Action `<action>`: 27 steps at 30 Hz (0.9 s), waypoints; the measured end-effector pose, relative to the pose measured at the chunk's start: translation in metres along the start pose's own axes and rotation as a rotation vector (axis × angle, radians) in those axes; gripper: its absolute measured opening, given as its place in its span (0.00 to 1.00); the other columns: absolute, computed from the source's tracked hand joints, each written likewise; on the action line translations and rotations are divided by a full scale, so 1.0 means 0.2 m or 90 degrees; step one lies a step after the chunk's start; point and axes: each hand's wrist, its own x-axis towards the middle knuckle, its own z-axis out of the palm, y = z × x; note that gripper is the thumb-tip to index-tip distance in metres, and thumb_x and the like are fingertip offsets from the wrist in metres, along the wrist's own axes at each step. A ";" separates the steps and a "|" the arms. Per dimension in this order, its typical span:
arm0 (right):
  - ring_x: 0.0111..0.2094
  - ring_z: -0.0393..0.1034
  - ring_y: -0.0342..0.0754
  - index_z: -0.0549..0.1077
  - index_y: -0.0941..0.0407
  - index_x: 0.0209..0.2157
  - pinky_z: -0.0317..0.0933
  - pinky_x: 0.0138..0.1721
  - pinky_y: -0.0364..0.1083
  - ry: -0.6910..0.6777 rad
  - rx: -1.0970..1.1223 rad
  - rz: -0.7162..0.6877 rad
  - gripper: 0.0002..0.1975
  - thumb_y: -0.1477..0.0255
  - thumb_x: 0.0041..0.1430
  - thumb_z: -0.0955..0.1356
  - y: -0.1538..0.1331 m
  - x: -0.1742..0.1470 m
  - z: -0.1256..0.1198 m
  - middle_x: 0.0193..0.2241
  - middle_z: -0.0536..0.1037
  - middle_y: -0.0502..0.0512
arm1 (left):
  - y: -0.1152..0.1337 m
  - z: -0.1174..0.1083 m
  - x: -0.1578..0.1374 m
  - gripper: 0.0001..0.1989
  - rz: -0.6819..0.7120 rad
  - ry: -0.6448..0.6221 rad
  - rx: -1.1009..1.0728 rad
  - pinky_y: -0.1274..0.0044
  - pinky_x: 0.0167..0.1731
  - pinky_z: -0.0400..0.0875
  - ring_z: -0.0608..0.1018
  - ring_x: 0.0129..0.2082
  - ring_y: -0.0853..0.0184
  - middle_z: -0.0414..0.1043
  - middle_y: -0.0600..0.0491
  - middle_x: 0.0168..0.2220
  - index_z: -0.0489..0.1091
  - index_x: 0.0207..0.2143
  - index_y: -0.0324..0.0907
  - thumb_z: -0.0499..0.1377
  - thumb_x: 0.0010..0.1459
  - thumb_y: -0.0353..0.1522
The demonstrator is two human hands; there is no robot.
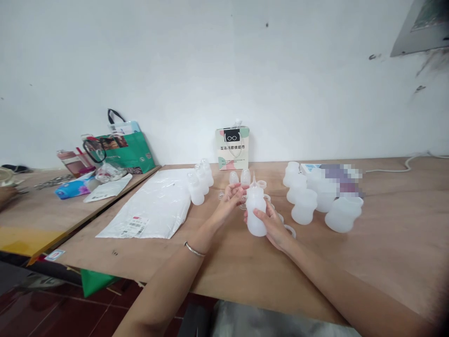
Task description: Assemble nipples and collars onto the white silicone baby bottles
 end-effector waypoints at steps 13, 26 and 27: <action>0.29 0.71 0.48 0.64 0.55 0.38 0.62 0.25 0.45 -0.074 0.048 0.123 0.18 0.57 0.51 0.64 -0.03 -0.02 0.01 0.31 0.75 0.55 | 0.02 0.01 -0.02 0.20 -0.048 -0.117 -0.016 0.78 0.26 0.64 0.69 0.23 0.73 0.68 0.52 0.26 0.69 0.38 0.38 0.57 0.51 0.45; 0.22 0.67 0.45 0.68 0.57 0.36 0.60 0.24 0.45 -0.131 0.075 0.149 0.20 0.54 0.52 0.61 -0.03 -0.04 0.04 0.24 0.74 0.54 | 0.01 0.03 -0.04 0.26 -0.090 -0.158 -0.047 0.80 0.19 0.60 0.67 0.19 0.74 0.73 0.47 0.32 0.70 0.42 0.36 0.56 0.49 0.47; 0.24 0.68 0.46 0.68 0.56 0.37 0.61 0.26 0.46 -0.091 0.048 0.129 0.20 0.55 0.51 0.63 -0.02 -0.04 0.04 0.25 0.74 0.53 | 0.00 0.04 -0.04 0.26 -0.103 -0.163 -0.050 0.79 0.18 0.60 0.67 0.18 0.74 0.73 0.47 0.33 0.68 0.45 0.37 0.54 0.51 0.48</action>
